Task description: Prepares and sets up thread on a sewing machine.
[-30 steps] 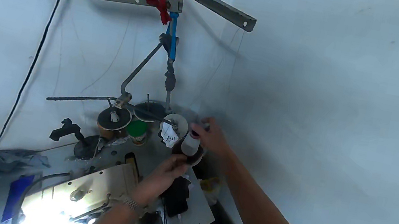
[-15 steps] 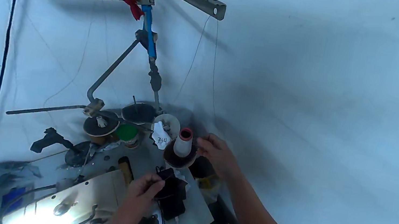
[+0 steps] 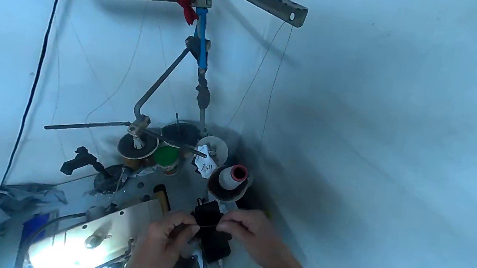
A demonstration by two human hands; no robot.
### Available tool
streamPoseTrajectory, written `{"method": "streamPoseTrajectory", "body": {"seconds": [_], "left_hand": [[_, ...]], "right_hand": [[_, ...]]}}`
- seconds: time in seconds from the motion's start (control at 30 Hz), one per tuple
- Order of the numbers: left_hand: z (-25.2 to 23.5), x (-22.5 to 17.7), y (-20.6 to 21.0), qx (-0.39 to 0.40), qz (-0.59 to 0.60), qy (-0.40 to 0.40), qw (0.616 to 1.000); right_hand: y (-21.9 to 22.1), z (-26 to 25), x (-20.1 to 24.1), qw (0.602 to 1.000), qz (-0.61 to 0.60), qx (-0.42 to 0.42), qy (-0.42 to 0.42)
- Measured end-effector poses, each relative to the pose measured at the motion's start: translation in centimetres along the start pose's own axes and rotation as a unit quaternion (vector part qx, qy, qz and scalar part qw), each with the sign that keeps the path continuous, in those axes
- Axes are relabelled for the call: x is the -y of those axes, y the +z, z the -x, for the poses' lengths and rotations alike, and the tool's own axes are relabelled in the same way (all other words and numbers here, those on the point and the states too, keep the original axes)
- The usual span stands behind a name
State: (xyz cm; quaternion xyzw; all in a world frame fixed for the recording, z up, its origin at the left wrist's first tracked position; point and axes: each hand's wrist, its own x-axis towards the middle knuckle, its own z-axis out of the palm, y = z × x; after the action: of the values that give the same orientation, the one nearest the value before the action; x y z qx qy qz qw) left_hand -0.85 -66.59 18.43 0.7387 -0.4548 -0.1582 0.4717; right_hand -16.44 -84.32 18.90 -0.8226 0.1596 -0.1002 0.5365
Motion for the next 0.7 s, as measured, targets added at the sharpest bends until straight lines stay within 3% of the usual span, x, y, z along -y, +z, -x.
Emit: {"method": "streamPoseTrajectory", "body": {"seconds": [0.13, 0.27, 0.47, 0.57, 0.7], "left_hand": [[-0.2, 0.9, -0.1, -0.014, 0.026, -0.009, 1.0], [-1.1, 0.3, 1.0, -0.011, -0.013, 0.051, 0.999], [-1.8, -0.2, -0.2, -0.046, -0.014, 0.067, 0.997], [-1.9, -0.2, -0.6, -0.042, 0.019, 0.044, 0.998], [-2.1, -0.4, -0.4, -0.018, -0.007, 0.052, 0.998]], "right_hand": [[-0.7, -0.9, -0.7, 0.999, 0.013, 0.009, 0.033], [1.3, -1.5, 1.1, 0.997, -0.007, 0.077, -0.026], [-1.3, -1.8, 1.4, 0.999, -0.032, 0.002, -0.031], [-2.9, -1.5, 1.6, 0.998, -0.053, 0.028, 0.009], [-1.8, -1.5, 1.7, 0.992, -0.044, 0.07, 0.092]]}}
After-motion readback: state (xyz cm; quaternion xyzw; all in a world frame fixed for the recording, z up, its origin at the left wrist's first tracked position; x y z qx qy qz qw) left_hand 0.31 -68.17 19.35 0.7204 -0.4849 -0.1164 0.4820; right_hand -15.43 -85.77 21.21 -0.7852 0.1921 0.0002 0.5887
